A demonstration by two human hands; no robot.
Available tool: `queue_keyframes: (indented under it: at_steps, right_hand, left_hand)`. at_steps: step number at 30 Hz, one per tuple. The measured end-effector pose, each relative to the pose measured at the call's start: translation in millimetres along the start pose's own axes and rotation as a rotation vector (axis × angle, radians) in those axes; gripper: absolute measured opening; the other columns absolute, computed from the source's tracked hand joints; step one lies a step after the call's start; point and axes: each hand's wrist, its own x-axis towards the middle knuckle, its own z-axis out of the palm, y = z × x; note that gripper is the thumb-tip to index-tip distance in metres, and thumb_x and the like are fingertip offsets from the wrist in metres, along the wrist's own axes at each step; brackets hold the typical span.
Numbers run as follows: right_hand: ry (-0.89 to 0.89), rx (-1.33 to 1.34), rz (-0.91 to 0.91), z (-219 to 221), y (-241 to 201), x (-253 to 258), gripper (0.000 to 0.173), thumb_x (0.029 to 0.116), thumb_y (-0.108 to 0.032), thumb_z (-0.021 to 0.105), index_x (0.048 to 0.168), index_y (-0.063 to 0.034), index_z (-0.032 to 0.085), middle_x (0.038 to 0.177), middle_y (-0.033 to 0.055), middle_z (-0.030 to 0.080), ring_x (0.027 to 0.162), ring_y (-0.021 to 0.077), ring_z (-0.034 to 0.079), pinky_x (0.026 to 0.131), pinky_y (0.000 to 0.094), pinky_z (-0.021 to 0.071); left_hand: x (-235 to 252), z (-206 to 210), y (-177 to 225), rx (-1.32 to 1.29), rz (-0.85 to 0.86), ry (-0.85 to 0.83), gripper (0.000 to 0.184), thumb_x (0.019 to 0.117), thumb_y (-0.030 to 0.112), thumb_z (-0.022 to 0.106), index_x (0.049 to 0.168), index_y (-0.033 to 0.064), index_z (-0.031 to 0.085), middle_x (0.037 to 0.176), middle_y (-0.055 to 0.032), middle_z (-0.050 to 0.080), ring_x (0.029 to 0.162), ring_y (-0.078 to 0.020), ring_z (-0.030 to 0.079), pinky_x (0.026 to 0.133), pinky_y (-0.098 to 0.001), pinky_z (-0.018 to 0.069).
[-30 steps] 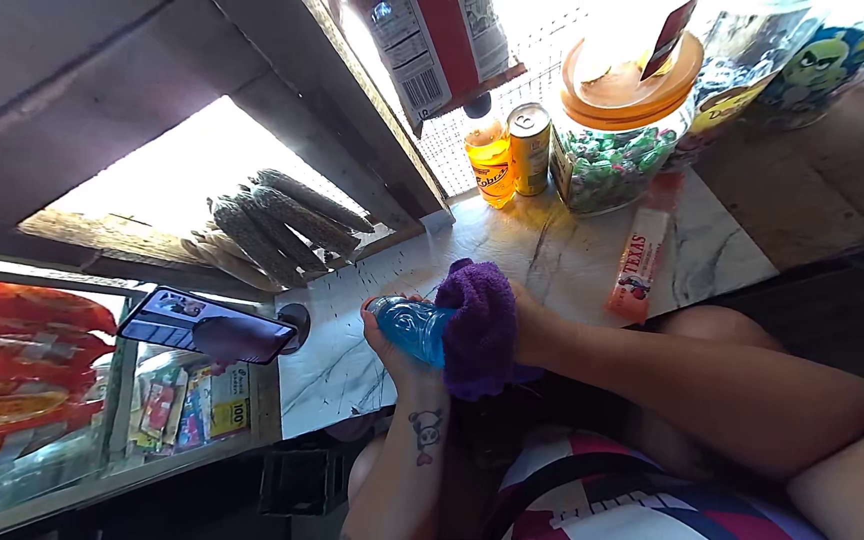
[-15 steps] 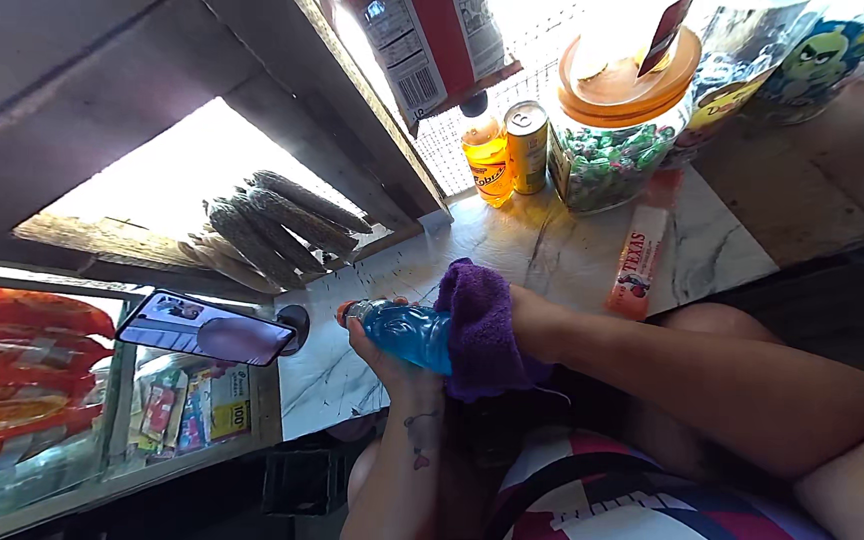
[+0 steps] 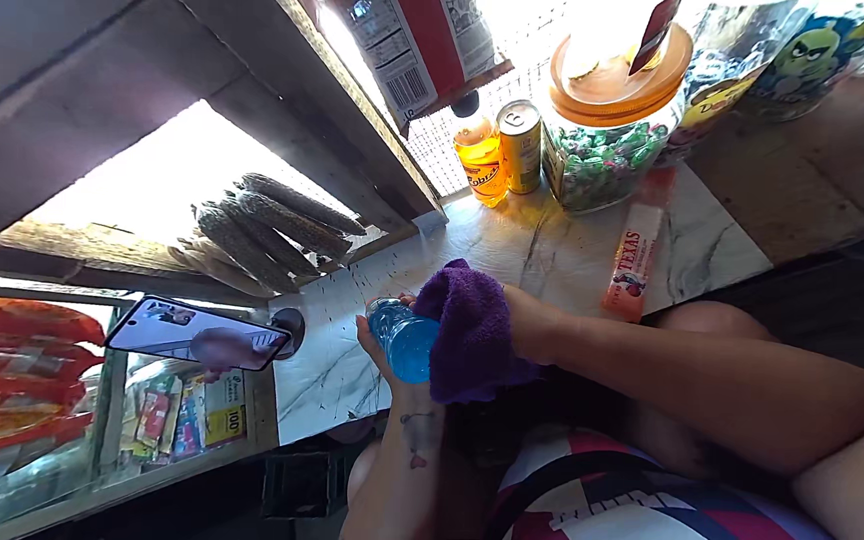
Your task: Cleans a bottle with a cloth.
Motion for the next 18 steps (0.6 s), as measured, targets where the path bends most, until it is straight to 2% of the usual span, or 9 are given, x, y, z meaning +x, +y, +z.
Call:
queue_keyframes:
  at_steps: [5,10,12,13,15,16,18]
  right_hand:
    - [0.009,0.001,-0.01,2,0,-1,0.022,0.0903,0.009,0.063,0.109,-0.004,0.06,0.089,0.0,0.063,0.083,0.0018,0.061,0.076,0.0219,0.0527]
    - [0.019,0.031,-0.073,3,6,1,0.021,0.0895,0.007,0.064,0.105,-0.0059,0.061,0.087,-0.0018,0.064,0.081,0.001,0.062,0.075,0.0211,0.0532]
    - [0.05,-0.01,-0.062,3,4,1,0.021,0.09,0.006,0.065,0.107,-0.0053,0.061,0.088,-0.0004,0.064,0.082,0.0022,0.062,0.075,0.0222,0.0529]
    - [0.066,-0.033,-0.063,4,4,1,0.021,0.09,0.006,0.066,0.107,-0.0052,0.062,0.088,0.0001,0.064,0.082,0.0026,0.062,0.075,0.0225,0.0527]
    - [0.103,-0.075,-0.113,4,7,1,0.02,0.0888,0.005,0.068,0.105,-0.005,0.062,0.086,0.0001,0.064,0.081,0.0018,0.061,0.074,0.0218,0.0525]
    - [0.125,-0.082,-0.146,4,8,2,0.019,0.0885,0.004,0.068,0.105,-0.005,0.062,0.085,-0.0004,0.063,0.08,0.0009,0.061,0.073,0.0208,0.0522]
    - [0.178,-0.088,-0.17,5,8,2,0.018,0.0892,0.004,0.068,0.105,-0.0035,0.063,0.085,0.0007,0.064,0.079,0.0012,0.06,0.073,0.0211,0.0516]
  left_hand:
    - [-6,1,3,0.065,0.03,-0.017,0.038,0.1107,0.011,0.007,0.092,0.0065,0.04,0.067,0.002,0.054,0.061,0.0045,0.056,0.055,-0.0105,0.047]
    - [-7,0,3,-0.029,-0.009,-0.037,0.044,0.11,0.011,0.004,0.087,0.0088,0.041,0.06,0.0032,0.057,0.057,0.0024,0.06,0.051,-0.0123,0.049]
    - [1,-7,-3,-0.059,-0.06,-0.069,0.045,0.1104,0.02,0.003,0.088,0.0129,0.041,0.061,0.0047,0.058,0.058,0.0015,0.062,0.051,-0.0127,0.0506]
    - [12,-19,-12,-0.096,-0.069,-0.132,0.047,0.1109,0.031,0.004,0.089,0.0158,0.043,0.065,0.0055,0.059,0.062,-0.0003,0.063,0.055,-0.0153,0.0529]
    - [54,-62,-45,-0.264,-0.028,-0.372,0.055,0.1072,0.05,0.018,0.096,0.016,0.06,0.082,0.001,0.069,0.079,-0.0095,0.071,0.069,-0.0266,0.0595]
    - [63,-71,-53,-0.276,0.008,-0.434,0.055,0.1062,0.053,0.019,0.1,0.0161,0.06,0.088,0.0001,0.069,0.085,-0.0113,0.07,0.074,-0.0292,0.0595]
    - [63,-72,-54,-0.262,0.057,-0.418,0.054,0.106,0.054,0.02,0.102,0.0176,0.059,0.091,-0.0005,0.069,0.089,-0.0126,0.07,0.077,-0.0316,0.0593]
